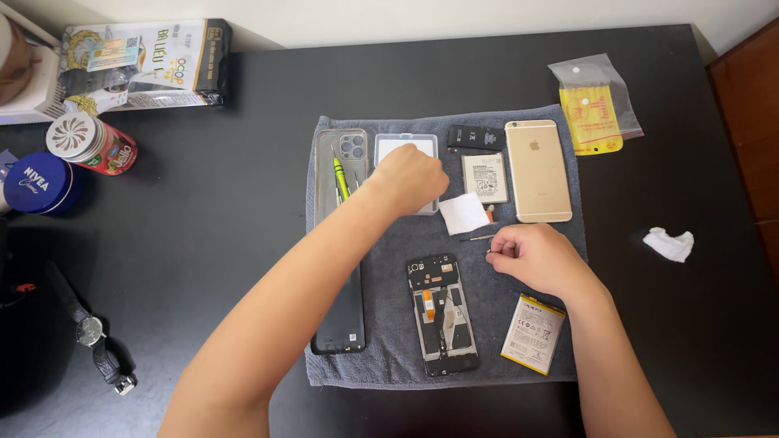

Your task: Repairing a smartphone by manipulating internal components and ribbon cables using a small tool.

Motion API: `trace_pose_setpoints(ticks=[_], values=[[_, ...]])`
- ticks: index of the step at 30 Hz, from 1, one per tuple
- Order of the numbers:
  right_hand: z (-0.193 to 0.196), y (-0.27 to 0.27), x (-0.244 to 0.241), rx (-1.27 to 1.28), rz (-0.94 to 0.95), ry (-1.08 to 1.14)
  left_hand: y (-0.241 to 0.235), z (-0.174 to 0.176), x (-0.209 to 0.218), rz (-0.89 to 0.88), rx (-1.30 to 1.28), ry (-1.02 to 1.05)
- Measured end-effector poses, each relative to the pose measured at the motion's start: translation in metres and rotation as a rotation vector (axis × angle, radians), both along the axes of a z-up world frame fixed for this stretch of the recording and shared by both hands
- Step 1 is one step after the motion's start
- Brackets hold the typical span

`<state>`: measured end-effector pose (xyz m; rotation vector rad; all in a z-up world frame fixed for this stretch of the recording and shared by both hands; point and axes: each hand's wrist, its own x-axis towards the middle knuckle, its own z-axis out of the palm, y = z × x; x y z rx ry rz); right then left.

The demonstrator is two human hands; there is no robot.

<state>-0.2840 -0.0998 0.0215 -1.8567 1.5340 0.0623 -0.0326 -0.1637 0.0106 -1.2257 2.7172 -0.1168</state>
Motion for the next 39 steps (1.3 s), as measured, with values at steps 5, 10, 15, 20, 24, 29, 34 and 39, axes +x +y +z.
trace_pose_setpoints(ticks=[5,10,15,20,24,29,34,39], values=[[-0.003,-0.001,-0.001,0.004,0.003,-0.013,-0.005,0.003,0.005,0.038,0.086,0.028],[0.002,0.0,0.0,0.006,-0.002,-0.033,-0.009,0.009,0.009,0.017,0.101,-0.012],[-0.002,-0.001,-0.002,0.003,0.005,-0.039,-0.007,0.022,0.015,0.075,0.191,0.029],[0.002,-0.001,-0.001,0.003,0.028,-0.05,0.023,0.069,0.032,0.19,0.186,0.254],[-0.007,-0.002,-0.006,0.004,0.034,-0.066,0.07,0.083,0.047,0.311,0.216,0.536],[-0.01,0.0,-0.006,-0.018,-0.023,-0.197,0.115,0.048,0.057,0.396,0.268,0.672],[-0.016,0.004,-0.004,-0.069,-0.022,-0.443,0.139,0.023,0.047,0.361,0.315,0.694],[-0.029,0.003,-0.005,-0.116,0.02,-0.564,0.141,0.0,0.049,0.373,0.224,0.646]])
